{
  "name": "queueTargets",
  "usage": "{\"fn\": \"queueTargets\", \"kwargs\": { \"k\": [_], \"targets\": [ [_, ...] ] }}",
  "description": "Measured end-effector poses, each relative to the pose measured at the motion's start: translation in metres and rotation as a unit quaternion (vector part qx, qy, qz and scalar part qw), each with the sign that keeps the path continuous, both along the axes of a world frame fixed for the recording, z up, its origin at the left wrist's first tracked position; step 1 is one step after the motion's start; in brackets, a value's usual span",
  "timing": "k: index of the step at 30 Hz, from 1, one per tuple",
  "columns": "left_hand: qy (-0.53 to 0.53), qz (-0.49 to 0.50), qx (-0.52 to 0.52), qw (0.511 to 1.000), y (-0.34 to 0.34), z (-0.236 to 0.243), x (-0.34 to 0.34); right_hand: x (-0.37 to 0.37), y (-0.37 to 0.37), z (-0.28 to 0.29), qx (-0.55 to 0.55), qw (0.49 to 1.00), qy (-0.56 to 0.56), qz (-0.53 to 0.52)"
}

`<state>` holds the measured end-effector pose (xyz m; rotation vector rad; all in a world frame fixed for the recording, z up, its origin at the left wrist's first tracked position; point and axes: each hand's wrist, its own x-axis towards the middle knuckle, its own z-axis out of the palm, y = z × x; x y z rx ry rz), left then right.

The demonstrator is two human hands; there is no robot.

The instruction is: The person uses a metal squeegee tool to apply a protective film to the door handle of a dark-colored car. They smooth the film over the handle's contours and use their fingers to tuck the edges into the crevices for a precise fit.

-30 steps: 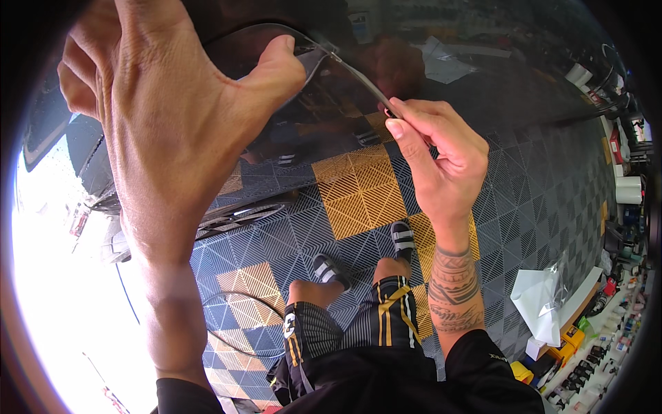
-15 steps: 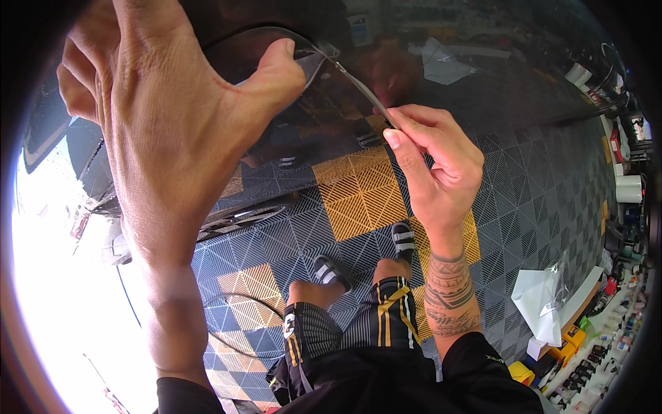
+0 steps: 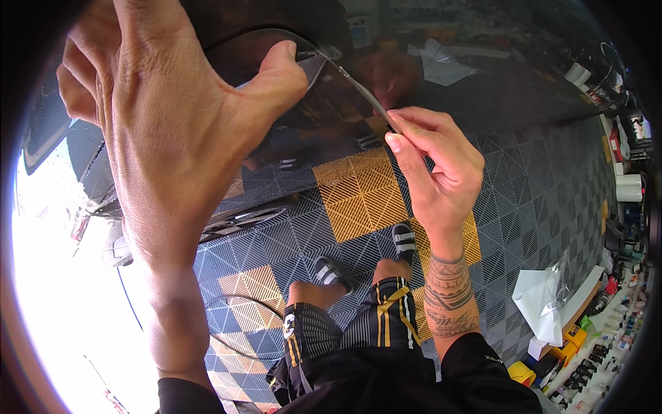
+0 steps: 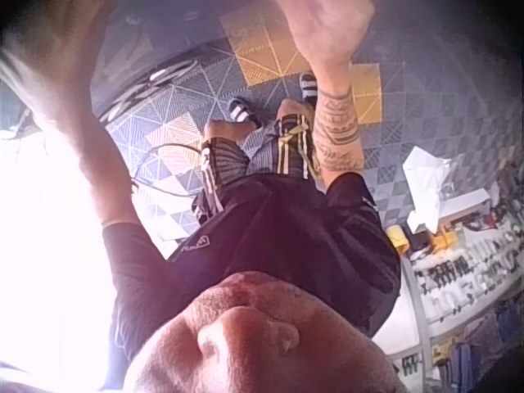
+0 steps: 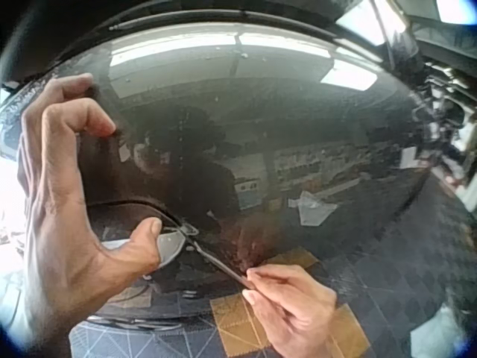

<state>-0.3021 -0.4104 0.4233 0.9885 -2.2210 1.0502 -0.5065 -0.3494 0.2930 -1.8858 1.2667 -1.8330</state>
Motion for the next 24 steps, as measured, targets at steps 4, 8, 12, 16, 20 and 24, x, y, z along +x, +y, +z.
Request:
{"fn": "queueTargets", "kwargs": {
  "k": [4,8,12,16,20,24],
  "targets": [
    [0.000,0.002,0.001,1.000,0.002,0.001,0.002,0.002,0.000,-0.001,-0.005,1.000,-0.003,0.003],
    [0.000,0.003,0.003,1.000,0.004,-0.001,0.002,0.001,0.001,-0.001,0.000,1.000,-0.003,0.006],
    [-0.001,0.007,0.004,1.000,0.009,-0.005,0.004,0.000,0.004,-0.004,0.000,1.000,-0.003,0.007],
    [0.010,0.015,0.008,1.000,0.014,-0.009,0.004,0.000,0.005,-0.004,0.002,1.000,-0.007,0.010],
    [0.042,0.034,0.017,0.998,0.022,-0.019,0.002,0.005,0.008,-0.006,0.013,1.000,0.000,0.010],
    [0.113,0.055,0.028,0.992,0.028,-0.033,-0.006,0.010,0.013,-0.015,0.015,1.000,0.003,0.007]
  ]
}}
